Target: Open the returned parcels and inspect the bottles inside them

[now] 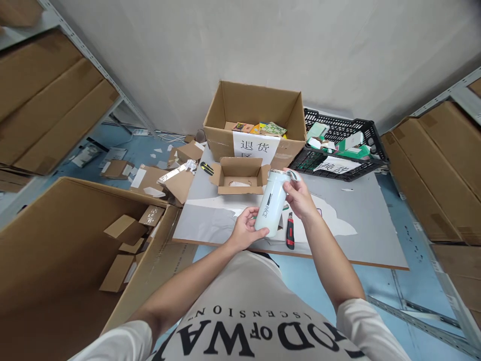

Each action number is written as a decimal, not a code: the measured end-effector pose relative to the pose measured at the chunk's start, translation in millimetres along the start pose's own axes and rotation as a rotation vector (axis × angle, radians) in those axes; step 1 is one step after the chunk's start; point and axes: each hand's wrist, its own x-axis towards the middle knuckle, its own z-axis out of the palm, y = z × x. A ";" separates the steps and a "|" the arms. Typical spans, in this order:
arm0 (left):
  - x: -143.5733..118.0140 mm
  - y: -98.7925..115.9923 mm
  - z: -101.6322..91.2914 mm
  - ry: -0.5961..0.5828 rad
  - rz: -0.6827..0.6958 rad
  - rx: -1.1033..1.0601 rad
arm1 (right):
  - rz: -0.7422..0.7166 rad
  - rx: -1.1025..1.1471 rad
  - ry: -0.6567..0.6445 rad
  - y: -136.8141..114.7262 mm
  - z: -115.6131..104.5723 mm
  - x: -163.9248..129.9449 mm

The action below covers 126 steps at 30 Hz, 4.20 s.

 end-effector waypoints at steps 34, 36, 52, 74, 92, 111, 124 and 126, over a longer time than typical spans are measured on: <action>-12.7 -12.7 -4.7 -0.069 -0.223 -0.281 | 0.042 0.057 -0.030 1.9 -17.7 -7.4; -11.8 -14.2 -4.9 -0.085 -0.228 -0.274 | 0.034 0.042 -0.020 2.2 -16.8 -6.2; 18.7 -56.7 -19.2 -0.093 0.152 0.690 | -0.524 -0.398 0.461 16.6 -77.7 -93.2; 50.1 -89.6 -37.9 -0.182 0.189 0.923 | -0.735 -0.767 0.143 84.5 -49.1 -73.4; 54.5 -87.7 -41.0 -0.191 0.199 0.911 | -0.481 -1.167 -0.108 113.4 -42.4 -65.3; 60.8 -94.7 -47.3 -0.247 0.213 0.830 | -0.060 -1.783 -0.601 74.4 -13.0 -39.6; 64.3 -88.4 -50.1 -0.224 0.184 0.875 | 0.056 -1.773 -0.481 100.0 -2.3 -28.0; 65.7 -85.2 -50.6 -0.234 0.190 0.893 | 0.027 -1.736 -0.423 108.5 -6.9 -29.1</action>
